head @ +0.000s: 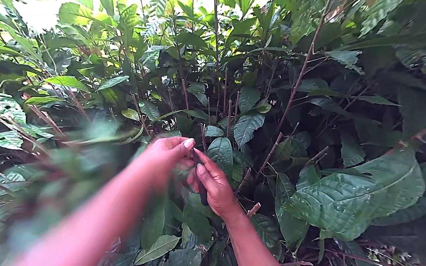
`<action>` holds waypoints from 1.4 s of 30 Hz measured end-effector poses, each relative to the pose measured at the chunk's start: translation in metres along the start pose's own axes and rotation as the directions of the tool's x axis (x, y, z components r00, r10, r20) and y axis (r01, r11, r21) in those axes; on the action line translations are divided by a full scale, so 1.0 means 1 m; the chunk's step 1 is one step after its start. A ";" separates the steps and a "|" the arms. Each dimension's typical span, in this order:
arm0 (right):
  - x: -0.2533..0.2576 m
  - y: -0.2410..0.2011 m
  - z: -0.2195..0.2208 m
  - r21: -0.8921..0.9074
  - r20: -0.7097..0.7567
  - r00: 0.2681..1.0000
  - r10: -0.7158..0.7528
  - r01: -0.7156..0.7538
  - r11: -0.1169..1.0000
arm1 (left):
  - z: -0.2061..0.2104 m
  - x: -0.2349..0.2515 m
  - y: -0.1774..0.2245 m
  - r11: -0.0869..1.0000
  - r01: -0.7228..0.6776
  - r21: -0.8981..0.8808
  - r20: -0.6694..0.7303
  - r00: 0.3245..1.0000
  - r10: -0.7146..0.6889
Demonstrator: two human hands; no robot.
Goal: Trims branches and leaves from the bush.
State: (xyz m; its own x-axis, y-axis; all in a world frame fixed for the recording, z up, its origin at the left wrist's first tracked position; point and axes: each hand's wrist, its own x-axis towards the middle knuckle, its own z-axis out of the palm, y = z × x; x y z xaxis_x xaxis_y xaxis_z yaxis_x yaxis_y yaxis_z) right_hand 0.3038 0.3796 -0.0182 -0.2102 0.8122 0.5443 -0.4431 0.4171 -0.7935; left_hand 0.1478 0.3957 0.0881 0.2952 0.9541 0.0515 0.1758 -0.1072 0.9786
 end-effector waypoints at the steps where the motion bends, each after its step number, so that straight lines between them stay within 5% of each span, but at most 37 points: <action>1: 0.000 0.001 -0.001 -0.011 -0.001 1.000 0.003 -0.003 1.000 | 0.000 0.001 0.000 1.000 0.004 -0.007 -0.008 1.000 -0.004; 10: 0.007 0.014 0.005 -0.044 -0.016 0.998 0.057 -0.058 0.997 | -0.002 0.006 -0.006 0.996 0.024 -0.090 -0.113 0.993 -0.034; 13: 0.015 0.021 0.016 0.037 -0.097 0.995 -0.008 0.011 0.999 | -0.018 0.008 -0.012 0.987 -0.010 -0.158 -0.124 0.992 -0.010; 18: 0.036 0.025 0.028 -0.121 -0.156 0.948 -0.279 0.262 0.957 | -0.031 0.020 -0.031 0.981 -0.132 -0.143 -0.521 0.853 0.039; 20: 0.050 0.021 0.029 -0.192 -0.118 0.944 -0.309 0.283 0.940 | -0.031 0.022 -0.042 0.990 -0.137 0.011 -0.457 0.881 0.127; 23: 0.079 0.030 0.021 -0.135 -0.171 0.979 -0.114 0.092 0.987 | -0.018 0.043 -0.042 0.975 -0.142 0.169 -0.224 0.958 0.178; 26: 0.102 0.050 0.002 -0.194 -0.314 0.949 0.022 -0.087 0.977 | -0.016 0.096 -0.032 0.984 -0.085 0.158 -0.190 0.975 0.115; 32: 0.114 0.060 -0.042 -0.189 -0.402 0.907 0.122 -0.212 0.959 | -0.064 0.223 0.000 0.991 -0.112 0.066 -0.558 0.820 0.130; 35: 0.116 0.062 -0.059 -0.080 -0.355 0.926 0.129 -0.167 0.983 | -0.070 0.227 -0.011 0.996 0.003 0.090 -0.461 0.886 0.039; 39: 0.113 0.064 -0.062 0.067 -0.235 0.961 0.145 -0.132 0.989 | -0.050 0.167 -0.012 0.953 -0.011 0.302 -0.194 0.978 0.073; 42: 0.110 0.073 -0.055 0.115 -0.143 0.983 0.111 -0.095 0.989 | -0.044 0.133 -0.022 0.982 0.000 0.188 -0.081 0.997 0.015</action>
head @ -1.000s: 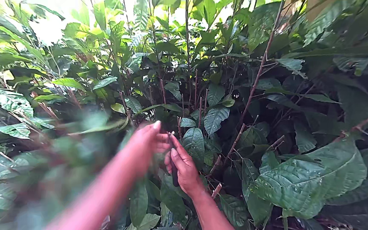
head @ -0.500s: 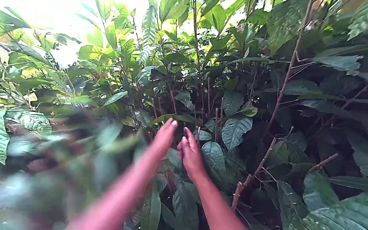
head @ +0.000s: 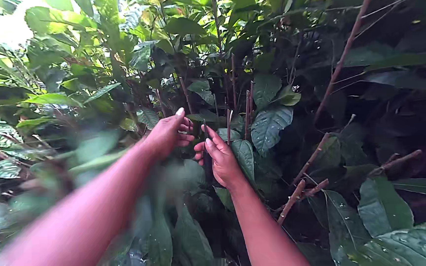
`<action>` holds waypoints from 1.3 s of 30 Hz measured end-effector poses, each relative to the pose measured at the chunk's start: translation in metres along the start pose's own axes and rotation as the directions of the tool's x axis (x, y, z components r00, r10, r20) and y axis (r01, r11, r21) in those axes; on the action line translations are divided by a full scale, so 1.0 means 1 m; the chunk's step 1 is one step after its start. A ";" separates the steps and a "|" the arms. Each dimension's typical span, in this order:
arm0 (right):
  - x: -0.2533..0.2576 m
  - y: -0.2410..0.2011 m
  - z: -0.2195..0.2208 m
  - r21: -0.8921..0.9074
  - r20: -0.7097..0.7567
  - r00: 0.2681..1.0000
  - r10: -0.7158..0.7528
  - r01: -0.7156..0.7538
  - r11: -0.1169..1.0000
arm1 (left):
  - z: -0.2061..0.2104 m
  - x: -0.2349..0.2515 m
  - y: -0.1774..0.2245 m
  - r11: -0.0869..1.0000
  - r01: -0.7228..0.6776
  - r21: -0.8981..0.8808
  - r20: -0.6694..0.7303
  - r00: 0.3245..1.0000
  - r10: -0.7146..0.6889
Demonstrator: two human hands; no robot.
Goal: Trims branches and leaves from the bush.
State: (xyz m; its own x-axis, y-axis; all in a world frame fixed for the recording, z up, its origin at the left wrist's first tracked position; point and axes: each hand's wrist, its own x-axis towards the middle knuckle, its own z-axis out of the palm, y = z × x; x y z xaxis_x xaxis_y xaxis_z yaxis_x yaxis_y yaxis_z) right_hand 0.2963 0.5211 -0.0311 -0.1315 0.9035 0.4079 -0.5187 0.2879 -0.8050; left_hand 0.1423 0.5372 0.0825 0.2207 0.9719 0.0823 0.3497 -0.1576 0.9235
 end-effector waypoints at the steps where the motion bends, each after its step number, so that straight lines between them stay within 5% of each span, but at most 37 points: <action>1: -0.001 0.003 0.002 0.006 0.036 0.999 -0.023 0.022 1.000 | 0.001 -0.006 -0.002 1.000 0.007 -0.027 0.022 1.000 -0.006; 23: -0.007 0.002 0.014 0.028 0.147 0.985 -0.096 0.093 0.995 | 0.003 -0.019 -0.007 0.991 -0.039 -0.127 0.111 0.992 0.053; 39: -0.003 0.015 0.004 -0.060 0.078 0.997 -0.023 0.027 0.998 | 0.011 -0.009 -0.008 0.988 0.049 -0.146 -0.010 0.999 -0.051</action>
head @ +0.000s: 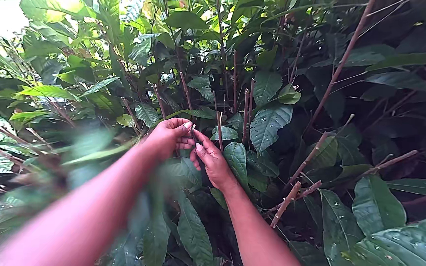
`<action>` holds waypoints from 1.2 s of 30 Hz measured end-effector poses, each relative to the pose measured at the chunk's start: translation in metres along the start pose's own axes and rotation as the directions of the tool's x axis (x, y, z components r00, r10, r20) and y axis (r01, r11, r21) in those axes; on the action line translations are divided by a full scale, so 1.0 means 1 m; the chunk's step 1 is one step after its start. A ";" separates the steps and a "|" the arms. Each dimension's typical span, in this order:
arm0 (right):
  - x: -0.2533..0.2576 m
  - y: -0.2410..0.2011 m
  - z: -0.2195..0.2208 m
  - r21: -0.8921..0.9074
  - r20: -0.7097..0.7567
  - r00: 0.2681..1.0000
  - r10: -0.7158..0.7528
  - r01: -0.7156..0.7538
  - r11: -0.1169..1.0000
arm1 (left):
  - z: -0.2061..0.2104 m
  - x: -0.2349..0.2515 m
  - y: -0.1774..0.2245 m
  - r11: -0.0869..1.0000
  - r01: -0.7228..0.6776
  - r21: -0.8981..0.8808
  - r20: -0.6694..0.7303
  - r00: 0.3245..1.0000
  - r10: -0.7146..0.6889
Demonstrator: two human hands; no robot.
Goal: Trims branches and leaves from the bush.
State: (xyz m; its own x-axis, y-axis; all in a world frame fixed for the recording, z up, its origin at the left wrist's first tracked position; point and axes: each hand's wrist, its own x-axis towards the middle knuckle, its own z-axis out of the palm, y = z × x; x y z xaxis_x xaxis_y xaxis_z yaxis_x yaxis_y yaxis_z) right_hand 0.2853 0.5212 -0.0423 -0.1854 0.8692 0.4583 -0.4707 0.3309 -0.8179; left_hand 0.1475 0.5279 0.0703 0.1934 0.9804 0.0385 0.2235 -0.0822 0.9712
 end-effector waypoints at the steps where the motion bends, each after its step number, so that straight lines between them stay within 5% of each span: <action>1: 0.000 -0.005 0.001 0.018 -0.033 0.999 -0.022 0.022 1.000 | -0.001 0.000 -0.001 0.999 -0.037 0.012 -0.011 0.999 0.038; 3: 0.000 -0.021 0.001 0.067 -0.085 0.991 -0.106 0.112 0.991 | -0.007 0.000 0.007 0.970 -0.199 0.138 -0.083 0.974 0.211; 7: 0.005 -0.034 -0.011 0.023 -0.177 0.965 -0.195 0.203 0.979 | -0.001 0.012 0.050 0.759 -0.482 0.439 -0.232 0.755 0.614; 11: 0.006 -0.045 -0.019 -0.038 -0.238 0.954 -0.181 0.177 0.983 | 0.029 0.090 0.071 0.935 -0.283 0.213 -0.335 0.878 0.342; 15: 0.005 -0.062 -0.018 -0.067 -0.248 0.961 -0.122 0.108 0.992 | 0.022 0.148 0.055 0.994 -0.072 0.081 -0.393 0.914 0.098; 20: 0.001 -0.067 -0.028 -0.120 -0.231 0.969 -0.084 0.058 0.991 | 0.015 0.082 0.038 0.955 -0.183 0.232 -0.065 0.977 0.203; 22: 0.002 -0.058 -0.028 -0.125 -0.173 0.980 -0.098 0.077 0.989 | 0.010 0.049 0.024 0.961 -0.230 0.156 0.034 0.973 0.227; 26: 0.002 -0.046 -0.014 -0.144 -0.091 0.989 -0.119 0.105 0.984 | 0.024 0.005 0.021 0.987 -0.158 -0.031 0.058 0.985 0.160; 36: -0.004 -0.048 -0.007 -0.113 -0.034 0.985 -0.169 0.164 0.980 | 0.026 -0.006 0.024 0.982 -0.169 -0.085 0.127 0.976 0.179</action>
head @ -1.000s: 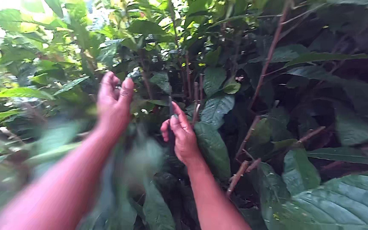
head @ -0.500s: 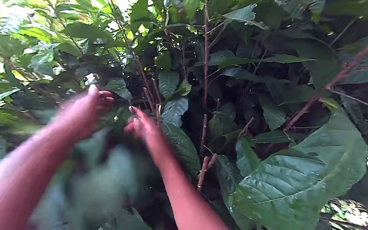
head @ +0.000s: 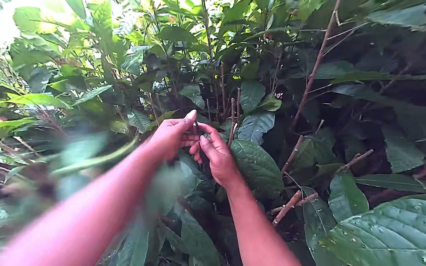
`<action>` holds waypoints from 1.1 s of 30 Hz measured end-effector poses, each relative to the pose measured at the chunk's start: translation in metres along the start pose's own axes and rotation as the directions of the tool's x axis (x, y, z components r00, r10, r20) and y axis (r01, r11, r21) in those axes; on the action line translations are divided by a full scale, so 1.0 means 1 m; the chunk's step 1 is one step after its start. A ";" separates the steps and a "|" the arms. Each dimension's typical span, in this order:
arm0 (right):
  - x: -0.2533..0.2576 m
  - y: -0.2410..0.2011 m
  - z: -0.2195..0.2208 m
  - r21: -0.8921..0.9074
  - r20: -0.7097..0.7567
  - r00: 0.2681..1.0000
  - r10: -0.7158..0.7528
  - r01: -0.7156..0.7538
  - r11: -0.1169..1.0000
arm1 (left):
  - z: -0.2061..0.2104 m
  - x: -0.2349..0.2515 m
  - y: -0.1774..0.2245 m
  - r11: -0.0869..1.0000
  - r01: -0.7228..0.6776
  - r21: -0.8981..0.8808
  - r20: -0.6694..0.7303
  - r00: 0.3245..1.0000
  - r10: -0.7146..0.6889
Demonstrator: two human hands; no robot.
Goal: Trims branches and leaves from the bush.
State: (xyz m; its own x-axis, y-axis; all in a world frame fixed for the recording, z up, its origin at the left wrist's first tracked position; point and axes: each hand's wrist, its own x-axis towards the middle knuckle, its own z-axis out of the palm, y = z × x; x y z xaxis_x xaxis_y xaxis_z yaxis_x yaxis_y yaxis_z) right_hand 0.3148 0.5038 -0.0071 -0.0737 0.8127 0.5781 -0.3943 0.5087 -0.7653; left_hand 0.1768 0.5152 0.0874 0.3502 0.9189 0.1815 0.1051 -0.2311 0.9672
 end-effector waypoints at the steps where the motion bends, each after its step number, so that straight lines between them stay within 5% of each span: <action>1: 0.000 -0.001 -0.001 0.000 -0.003 1.000 0.004 -0.004 1.000 | 0.001 0.000 0.001 1.000 0.003 0.003 0.005 1.000 -0.003; 24: -0.001 0.015 -0.025 -0.055 -0.066 0.990 0.128 -0.132 0.990 | 0.013 0.033 -0.004 0.991 0.134 -0.022 -0.045 0.990 -0.135; 29: -0.001 -0.009 -0.017 0.067 -0.146 0.986 -0.083 0.094 0.993 | -0.001 0.019 -0.010 0.996 -0.010 -0.087 0.019 1.000 0.012; 33: 0.000 -0.003 -0.039 -0.065 -0.223 0.975 -0.019 0.005 0.998 | -0.017 0.033 -0.009 0.993 -0.080 -0.084 -0.316 0.947 0.049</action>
State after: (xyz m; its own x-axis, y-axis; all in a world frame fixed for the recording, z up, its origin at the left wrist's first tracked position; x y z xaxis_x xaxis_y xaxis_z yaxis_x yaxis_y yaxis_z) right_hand 0.3518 0.5139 -0.0161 0.1401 0.8457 0.5149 -0.3341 0.5299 -0.7795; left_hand 0.1713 0.5530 0.0882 0.0424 0.9604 0.2755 -0.0021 -0.2757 0.9612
